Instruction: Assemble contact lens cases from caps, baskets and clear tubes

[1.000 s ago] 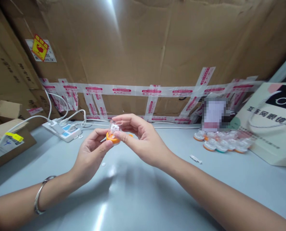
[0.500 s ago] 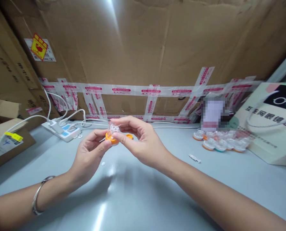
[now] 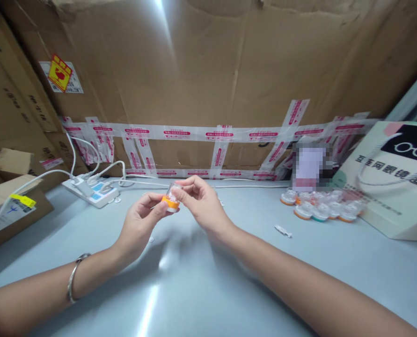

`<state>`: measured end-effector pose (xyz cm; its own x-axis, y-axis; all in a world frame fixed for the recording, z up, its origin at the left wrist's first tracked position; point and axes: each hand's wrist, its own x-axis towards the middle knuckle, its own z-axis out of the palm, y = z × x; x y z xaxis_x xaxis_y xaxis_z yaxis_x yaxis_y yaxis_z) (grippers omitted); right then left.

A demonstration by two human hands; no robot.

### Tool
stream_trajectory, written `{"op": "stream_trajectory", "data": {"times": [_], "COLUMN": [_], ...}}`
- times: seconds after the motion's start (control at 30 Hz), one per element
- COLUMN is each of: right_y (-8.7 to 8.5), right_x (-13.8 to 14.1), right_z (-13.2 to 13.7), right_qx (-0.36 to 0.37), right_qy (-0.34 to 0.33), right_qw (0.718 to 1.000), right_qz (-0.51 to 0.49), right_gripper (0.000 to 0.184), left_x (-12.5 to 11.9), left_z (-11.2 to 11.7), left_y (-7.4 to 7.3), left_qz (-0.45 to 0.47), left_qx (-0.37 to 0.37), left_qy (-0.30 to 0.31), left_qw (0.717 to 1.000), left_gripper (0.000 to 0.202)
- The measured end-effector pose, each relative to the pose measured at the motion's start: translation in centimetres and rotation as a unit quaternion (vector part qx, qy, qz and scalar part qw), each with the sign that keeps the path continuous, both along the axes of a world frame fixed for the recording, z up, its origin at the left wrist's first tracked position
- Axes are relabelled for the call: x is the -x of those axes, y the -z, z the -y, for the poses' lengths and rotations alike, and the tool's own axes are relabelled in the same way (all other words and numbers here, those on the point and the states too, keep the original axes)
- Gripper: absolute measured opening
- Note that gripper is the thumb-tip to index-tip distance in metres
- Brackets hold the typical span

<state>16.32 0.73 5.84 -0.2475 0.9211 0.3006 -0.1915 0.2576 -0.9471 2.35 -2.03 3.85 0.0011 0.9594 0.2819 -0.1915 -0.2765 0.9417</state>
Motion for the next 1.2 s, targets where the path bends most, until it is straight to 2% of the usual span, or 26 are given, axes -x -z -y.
{"op": "stream_trajectory", "data": {"times": [0.07, 0.17, 0.3, 0.5, 0.63, 0.77, 1.2], "right_y": [-1.0, -2.0, -2.3, -2.5, -2.9, -2.8, -4.1], "right_x": [-0.6, -1.3, -1.6, -1.7, -2.0, -2.1, -2.9], "right_z": [-0.3, -0.5, -0.5, -0.6, -0.5, -0.3, 0.3], "right_qx": [0.02, 0.01, 0.0, 0.009, -0.028, -0.041, -0.121], "right_qy": [-0.042, -0.075, -0.087, -0.074, -0.045, -0.059, -0.137], "right_qw": [0.999, 0.997, 0.996, 0.996, 0.99, 0.978, 0.955], "right_qz": [-0.014, -0.007, 0.016, 0.048, 0.133, 0.198, 0.233], "right_gripper": [0.023, 0.023, 0.018, 0.023, 0.028, 0.027, 0.019], "left_x": [0.0, 0.0, -0.1, -0.1, -0.2, -0.4, 0.4], "left_z": [0.0, 0.1, 0.2, 0.3, 0.6, 0.9, 0.8], "left_y": [-0.3, -0.7, -0.7, -0.4, -0.6, -0.9, -1.5], "left_qz": [0.008, 0.017, 0.025, 0.055, 0.044, 0.037, 0.073], "left_qx": [-0.007, -0.023, -0.011, 0.024, 0.029, 0.034, 0.058], "left_qy": [0.016, 0.016, 0.006, 0.008, 0.012, 0.039, 0.129], "left_qw": [1.0, 0.999, 1.0, 0.998, 0.999, 0.998, 0.987], "left_gripper": [0.02, 0.02, 0.022, 0.025, 0.024, 0.02, 0.013]}}
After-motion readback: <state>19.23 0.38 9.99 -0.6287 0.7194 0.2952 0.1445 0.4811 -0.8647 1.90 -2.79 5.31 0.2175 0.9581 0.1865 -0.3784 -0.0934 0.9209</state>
